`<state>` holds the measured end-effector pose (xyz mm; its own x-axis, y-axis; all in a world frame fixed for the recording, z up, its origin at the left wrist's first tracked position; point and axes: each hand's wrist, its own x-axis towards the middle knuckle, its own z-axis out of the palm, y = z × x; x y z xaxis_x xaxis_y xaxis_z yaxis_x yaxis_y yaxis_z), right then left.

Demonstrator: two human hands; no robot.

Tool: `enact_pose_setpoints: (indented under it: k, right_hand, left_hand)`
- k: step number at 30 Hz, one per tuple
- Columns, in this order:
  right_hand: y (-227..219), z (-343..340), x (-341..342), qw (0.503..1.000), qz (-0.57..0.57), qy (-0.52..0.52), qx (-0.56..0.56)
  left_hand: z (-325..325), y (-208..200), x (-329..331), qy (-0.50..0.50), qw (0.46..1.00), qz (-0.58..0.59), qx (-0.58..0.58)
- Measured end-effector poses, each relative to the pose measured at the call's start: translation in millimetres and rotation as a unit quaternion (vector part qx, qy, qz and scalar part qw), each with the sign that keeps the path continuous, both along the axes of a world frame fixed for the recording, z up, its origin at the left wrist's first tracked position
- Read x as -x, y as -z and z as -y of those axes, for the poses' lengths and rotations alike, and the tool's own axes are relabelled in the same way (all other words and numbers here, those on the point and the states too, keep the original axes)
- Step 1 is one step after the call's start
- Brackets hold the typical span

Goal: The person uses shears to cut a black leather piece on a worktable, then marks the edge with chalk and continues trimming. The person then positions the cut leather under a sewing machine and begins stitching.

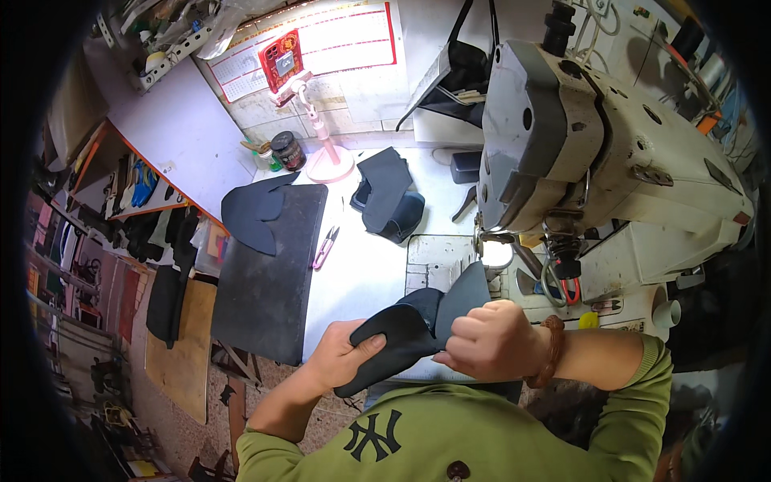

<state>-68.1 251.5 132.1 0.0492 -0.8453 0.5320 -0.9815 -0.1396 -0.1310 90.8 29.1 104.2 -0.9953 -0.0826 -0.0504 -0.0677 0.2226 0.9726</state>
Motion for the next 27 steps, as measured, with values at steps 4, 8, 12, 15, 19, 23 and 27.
enact_pose_setpoints:
  k: [4,8,12,15,19,23,27]
  right_hand:
    - [3,-4,8,0.991,0.125,-0.031,-0.043]
    - [-11,-24,36,0.979,0.186,0.015,0.081]
    - [11,-34,18,0.988,0.139,-0.018,-0.057]
    - [47,-36,1,0.987,0.094,0.035,-0.128]
    - [67,-52,-11,0.963,0.162,0.013,-0.216]
    - [59,-49,-22,0.915,0.338,0.106,-0.194]
    - [57,-16,-24,0.856,0.498,0.128,0.059]
  left_hand:
    - [5,-3,0,0.018,0.999,-0.029,0.005]
    - [33,-15,-7,-0.256,0.956,-0.008,-0.145]
    - [51,-8,-12,-0.172,0.964,-0.103,-0.176]
    - [50,6,-12,-0.180,0.957,-0.071,-0.214]
    - [46,8,-16,-0.215,0.928,-0.096,-0.288]
    - [34,4,-21,-0.184,0.918,-0.066,-0.346]
    - [20,3,-22,-0.160,0.909,-0.043,-0.382]
